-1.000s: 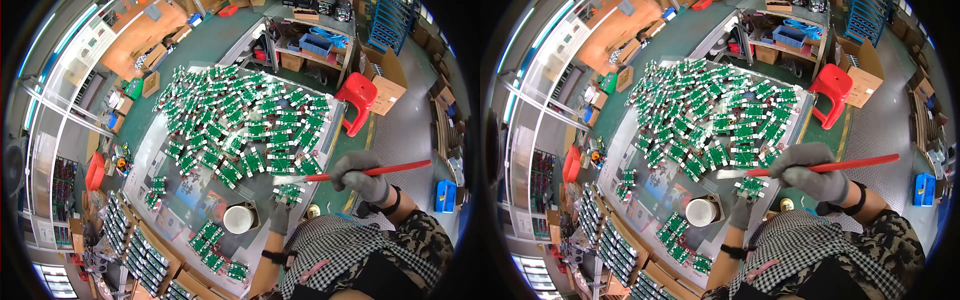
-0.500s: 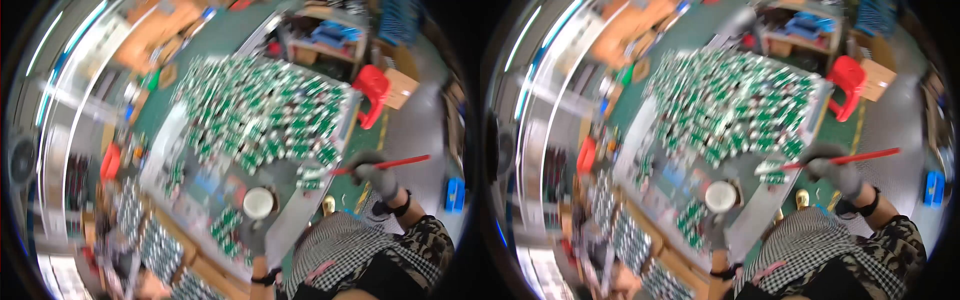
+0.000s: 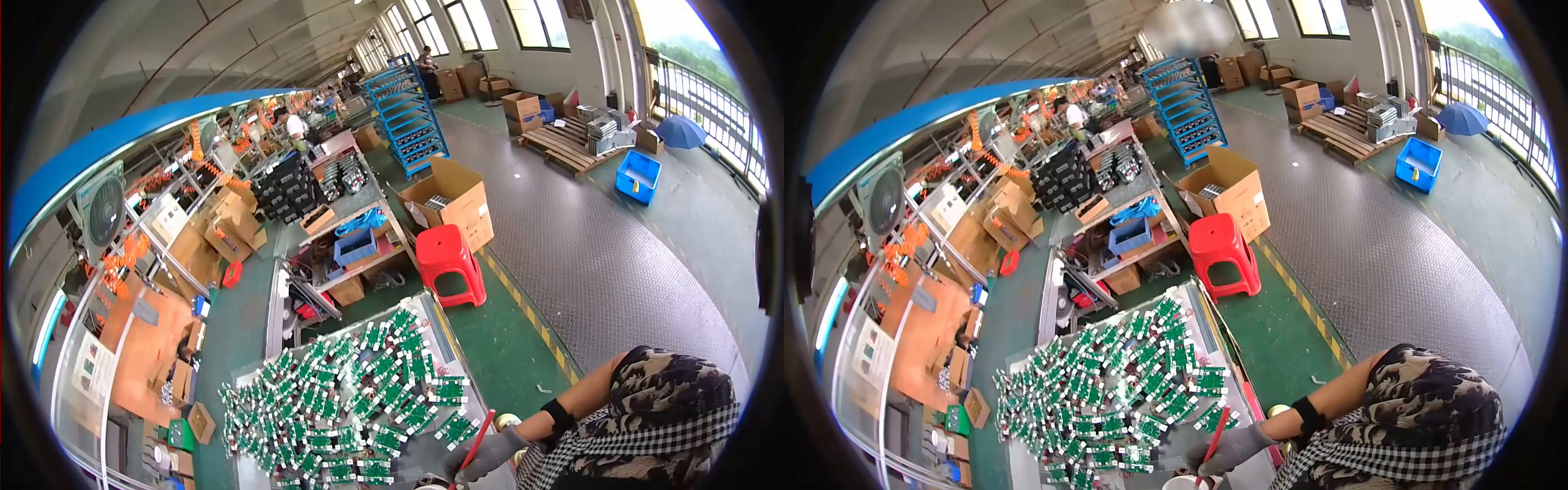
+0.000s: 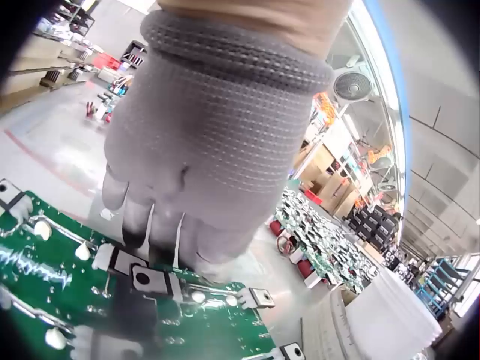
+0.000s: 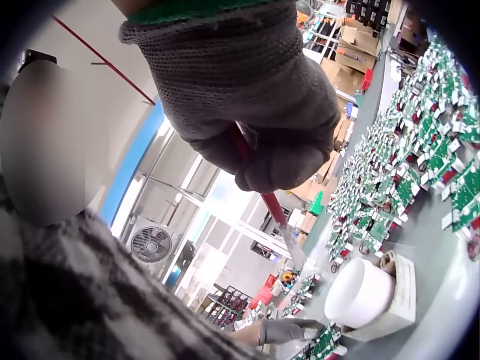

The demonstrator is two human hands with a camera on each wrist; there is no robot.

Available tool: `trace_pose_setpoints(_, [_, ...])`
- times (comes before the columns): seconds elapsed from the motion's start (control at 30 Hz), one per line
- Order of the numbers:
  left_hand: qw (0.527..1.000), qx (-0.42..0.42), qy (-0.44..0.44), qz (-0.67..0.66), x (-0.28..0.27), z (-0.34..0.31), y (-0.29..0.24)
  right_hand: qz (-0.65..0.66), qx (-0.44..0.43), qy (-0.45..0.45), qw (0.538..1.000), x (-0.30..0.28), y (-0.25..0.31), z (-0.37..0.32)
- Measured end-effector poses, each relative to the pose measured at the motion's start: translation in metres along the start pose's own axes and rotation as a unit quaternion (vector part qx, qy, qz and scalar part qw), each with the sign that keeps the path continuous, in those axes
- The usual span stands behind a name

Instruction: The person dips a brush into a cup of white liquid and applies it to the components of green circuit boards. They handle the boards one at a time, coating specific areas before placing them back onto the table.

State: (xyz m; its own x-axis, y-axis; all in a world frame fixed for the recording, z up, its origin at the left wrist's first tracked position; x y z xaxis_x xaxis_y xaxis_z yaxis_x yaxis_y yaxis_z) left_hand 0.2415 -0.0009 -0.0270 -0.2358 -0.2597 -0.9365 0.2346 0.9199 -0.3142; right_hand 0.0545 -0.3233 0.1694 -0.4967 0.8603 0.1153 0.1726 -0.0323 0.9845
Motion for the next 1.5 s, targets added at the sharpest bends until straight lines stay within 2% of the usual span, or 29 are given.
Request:
trace_pose_setpoints(0.07, [0.997, -0.017, 0.017, -0.073, -0.012, -0.016, -0.034, -0.018, 0.038, 0.012, 0.999, 0.009, 0.006, 0.001])
trace_pose_setpoints(0.1, [0.992, -0.042, 0.030, -0.111, -0.013, -0.041, -0.041, -0.008, -0.036, -0.018, 0.999, 0.012, 0.002, 0.004])
trace_pose_setpoints(0.13, [0.985, -0.080, 0.046, -0.148, -0.010, -0.078, -0.038, -0.033, 0.039, -0.016, 0.999, 0.011, 0.008, 0.001])
trace_pose_setpoints(0.17, [0.973, -0.129, 0.058, -0.182, -0.009, -0.124, -0.029, 0.001, 0.009, -0.057, 0.998, 0.012, 0.015, 0.000])
trace_pose_setpoints(0.2, [0.958, -0.177, 0.064, -0.215, -0.010, -0.176, -0.018, -0.044, -0.005, -0.061, 0.997, 0.009, 0.017, 0.001])
trace_pose_setpoints(0.23, [0.942, -0.221, 0.065, -0.245, -0.014, -0.223, -0.010, 0.032, -0.008, -0.076, 0.997, 0.009, 0.022, 0.004])
trace_pose_setpoints(0.27, [0.917, -0.264, 0.098, -0.281, 0.009, -0.240, 0.022, 0.003, 0.009, -0.077, 0.997, 0.007, 0.023, 0.007])
trace_pose_setpoints(0.3, [0.972, -0.186, 0.040, -0.134, 0.007, -0.238, 0.027, -0.004, -0.012, -0.074, 0.997, 0.006, 0.024, 0.010])
trace_pose_setpoints(0.33, [0.871, -0.287, 0.015, -0.398, -0.019, -0.242, 0.001, -0.023, 0.019, -0.072, 0.997, 0.010, 0.017, 0.014])
trace_pose_setpoints(0.37, [0.837, -0.272, -0.051, -0.472, -0.030, -0.243, -0.001, -0.049, 0.044, -0.076, 0.995, 0.009, 0.012, 0.016])
trace_pose_setpoints(0.43, [0.809, -0.265, -0.141, -0.505, -0.049, -0.245, -0.007, -0.091, 0.058, -0.059, 0.992, 0.014, 0.007, 0.023])
trace_pose_setpoints(0.57, [0.782, -0.285, -0.177, -0.525, -0.071, -0.253, -0.016, -0.083, 0.117, -0.046, 0.989, 0.027, -0.019, 0.038])
trace_pose_setpoints(0.63, [0.656, -0.280, -0.222, -0.665, -0.079, -0.254, -0.031, -0.116, 0.083, -0.043, 0.989, 0.031, -0.029, 0.047])
trace_pose_setpoints(0.67, [0.631, -0.273, -0.223, -0.691, -0.080, -0.254, -0.031, -0.099, 0.085, -0.047, 0.990, 0.035, -0.038, 0.053])
trace_pose_setpoints(0.77, [0.610, -0.272, -0.224, -0.710, -0.082, -0.262, -0.034, -0.136, 0.076, -0.042, 0.987, 0.047, -0.053, 0.066])
trace_pose_setpoints(0.8, [0.623, -0.276, -0.232, -0.694, -0.077, -0.265, -0.030, -0.166, 0.117, -0.034, 0.979, 0.049, -0.059, 0.068])
trace_pose_setpoints(0.83, [0.624, -0.279, -0.235, -0.691, -0.082, -0.267, -0.038, -0.163, 0.116, -0.030, 0.979, 0.051, -0.062, 0.069])
trace_pose_setpoints(0.9, [0.636, -0.308, -0.238, -0.666, -0.091, -0.266, -0.053, -0.114, 0.170, -0.049, 0.978, 0.053, -0.078, 0.073])
trace_pose_setpoints(0.93, [0.639, -0.307, -0.236, -0.664, -0.093, -0.265, -0.059, -0.112, 0.170, -0.047, 0.978, 0.052, -0.077, 0.074])
trace_pose_setpoints(1.0, [0.647, -0.302, -0.224, -0.663, -0.093, -0.269, -0.061, 0.038, 0.252, -0.080, 0.964, 0.046, -0.076, 0.072])
trace_pose_setpoints(1.1, [0.652, -0.313, -0.222, -0.654, -0.098, -0.272, -0.071, 0.097, 0.285, -0.080, 0.950, 0.028, -0.059, 0.065])
trace_pose_setpoints(1.23, [0.663, -0.305, -0.183, -0.658, -0.112, -0.273, -0.085, 0.152, 0.234, -0.057, 0.959, 0.008, -0.025, 0.054])
trace_pose_setpoints(1.3, [0.658, -0.285, -0.148, -0.681, -0.112, -0.275, -0.089, 0.232, 0.190, -0.030, 0.954, 0.008, -0.006, 0.051])
trace_pose_setpoints(1.33, [0.647, -0.332, -0.102, -0.679, -0.109, -0.271, -0.096, 0.251, 0.182, -0.010, 0.951, 0.009, 0.014, 0.048])
trace_pose_setpoints(1.37, [0.644, -0.335, -0.108, -0.679, -0.112, -0.269, -0.099, 0.270, 0.174, 0.009, 0.947, 0.010, 0.034, 0.044])
trace_pose_setpoints(1.43, [0.689, -0.289, 0.005, -0.664, -0.111, -0.260, -0.119, 0.260, 0.164, 0.022, 0.951, 0.011, 0.049, 0.043])
trace_pose_setpoints(1.47, [0.673, -0.296, 0.046, -0.676, -0.114, -0.259, -0.129, 0.191, 0.123, 0.028, 0.974, 0.010, 0.055, 0.042])
trace_pose_setpoints(1.5, [0.672, -0.296, 0.045, -0.678, -0.114, -0.257, -0.132, 0.120, 0.081, 0.033, 0.989, 0.009, 0.063, 0.042])
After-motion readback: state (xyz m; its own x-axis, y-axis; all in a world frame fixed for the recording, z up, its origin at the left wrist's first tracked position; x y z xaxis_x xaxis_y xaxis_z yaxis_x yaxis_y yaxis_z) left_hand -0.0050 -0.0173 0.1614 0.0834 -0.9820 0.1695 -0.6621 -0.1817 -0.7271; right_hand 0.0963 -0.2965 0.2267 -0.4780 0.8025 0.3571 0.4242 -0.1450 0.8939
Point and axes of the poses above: each hand's wrist, its own z-axis towards the middle knuckle, its own x-axis out of the palm, y = z × x, the point moved 6 cm from there along z, towards the middle knuckle, and after that the axes turned 8 degrees about -y, right-handed, at the moved point
